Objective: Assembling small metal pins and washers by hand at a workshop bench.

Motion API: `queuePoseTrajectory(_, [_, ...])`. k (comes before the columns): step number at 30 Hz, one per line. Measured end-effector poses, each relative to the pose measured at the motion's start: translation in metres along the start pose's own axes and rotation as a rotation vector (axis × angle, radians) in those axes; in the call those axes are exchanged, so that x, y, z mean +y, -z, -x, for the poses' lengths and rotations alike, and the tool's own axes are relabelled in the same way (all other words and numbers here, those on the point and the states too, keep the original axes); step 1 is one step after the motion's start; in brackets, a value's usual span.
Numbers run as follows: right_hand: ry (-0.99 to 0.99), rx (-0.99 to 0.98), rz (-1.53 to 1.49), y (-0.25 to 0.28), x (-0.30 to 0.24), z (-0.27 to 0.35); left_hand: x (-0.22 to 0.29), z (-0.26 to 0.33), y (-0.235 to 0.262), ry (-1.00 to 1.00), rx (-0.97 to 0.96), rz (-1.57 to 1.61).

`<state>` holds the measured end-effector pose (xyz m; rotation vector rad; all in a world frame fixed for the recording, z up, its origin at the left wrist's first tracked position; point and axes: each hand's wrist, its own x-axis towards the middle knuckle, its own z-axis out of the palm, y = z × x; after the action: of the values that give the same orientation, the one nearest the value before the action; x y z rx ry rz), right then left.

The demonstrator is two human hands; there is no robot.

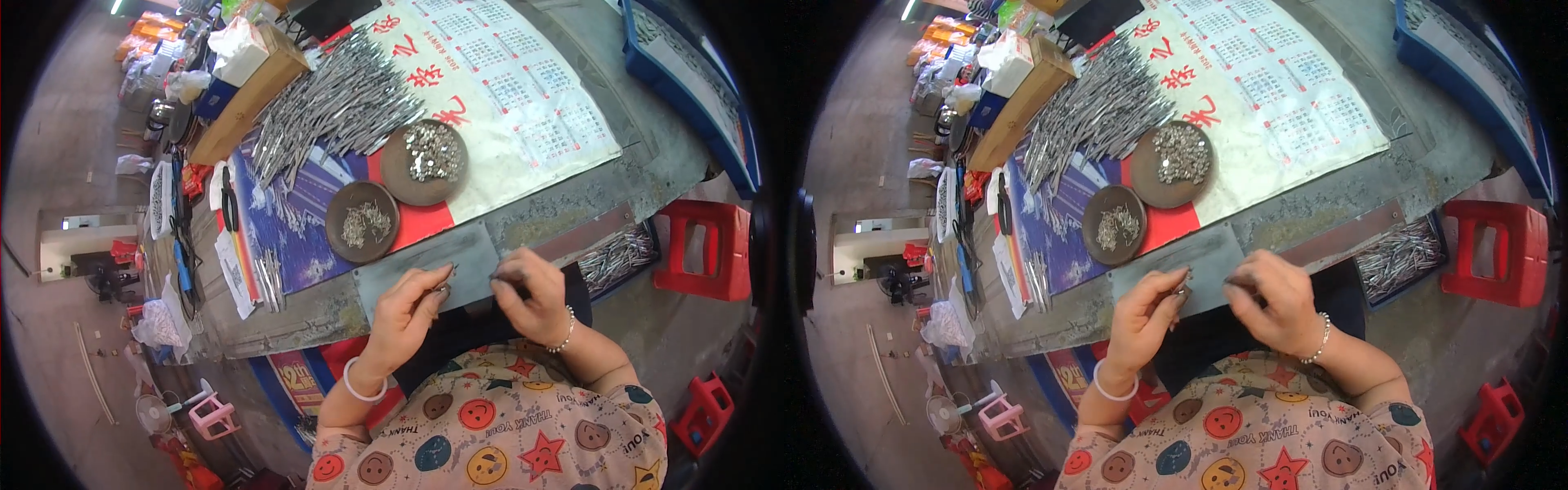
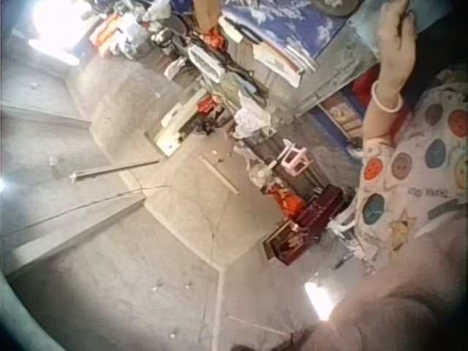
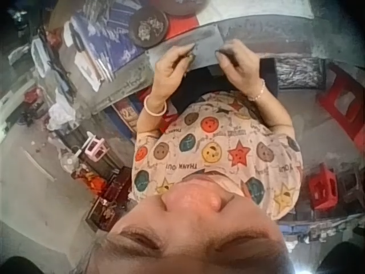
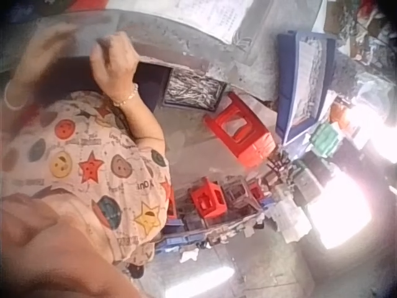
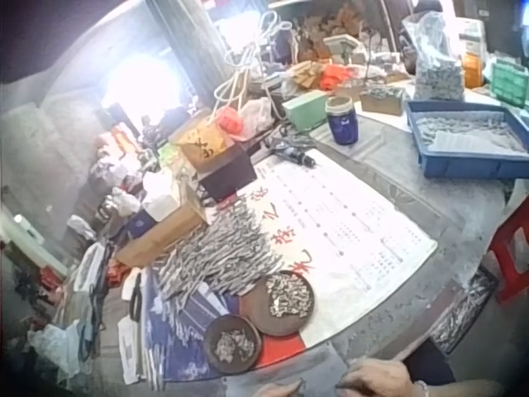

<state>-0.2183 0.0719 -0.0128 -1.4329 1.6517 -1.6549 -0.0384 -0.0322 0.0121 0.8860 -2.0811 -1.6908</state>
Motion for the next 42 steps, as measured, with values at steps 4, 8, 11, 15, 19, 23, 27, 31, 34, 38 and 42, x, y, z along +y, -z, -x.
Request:
queuePoseTrajectory(4, [-0.053,-0.188,-0.147,-0.025,-0.017,0.003,0.005,0.032,-0.012,0.086,0.028,0.563])
queuePoseTrajectory(8, [-0.106,-0.242,-0.187,-0.041,-0.021,0.005,-0.005,0.046,-0.023,0.006,0.116,0.700])
queuePoseTrajectory(11, [-0.059,-0.237,-0.132,-0.047,-0.024,0.005,-0.010,0.053,-0.027,-0.022,0.169,0.690])
queuePoseTrajectory(15, [0.067,-0.246,0.009,-0.055,-0.027,0.008,-0.012,0.061,-0.045,-0.090,0.326,0.675])
queuePoseTrajectory(19, [0.090,-0.296,0.095,-0.062,-0.036,0.009,-0.023,0.065,-0.062,-0.210,0.482,0.567])
queuePoseTrajectory(23, [0.007,-0.284,-0.040,-0.066,-0.038,0.014,-0.029,0.072,-0.072,-0.237,0.564,0.500])
queuePoseTrajectory(27, [0.220,-0.196,-0.075,-0.072,-0.031,0.012,-0.019,0.070,-0.077,-0.362,0.622,0.442])
queuePoseTrajectory(31, [0.333,-0.130,0.057,-0.075,-0.029,0.018,-0.023,0.075,-0.077,-0.347,0.544,0.464])
queuePoseTrajectory(34, [0.300,-0.117,0.160,-0.076,-0.028,0.025,-0.024,0.073,-0.079,-0.283,0.592,0.488])
queuePoseTrajectory(38, [-0.178,-0.168,-0.080,-0.075,-0.034,0.027,-0.028,0.073,-0.080,-0.263,0.524,0.661])
queuePoseTrajectory(42, [-0.300,-0.219,-0.512,-0.066,-0.033,0.022,-0.011,0.074,-0.068,-0.219,0.461,0.770])
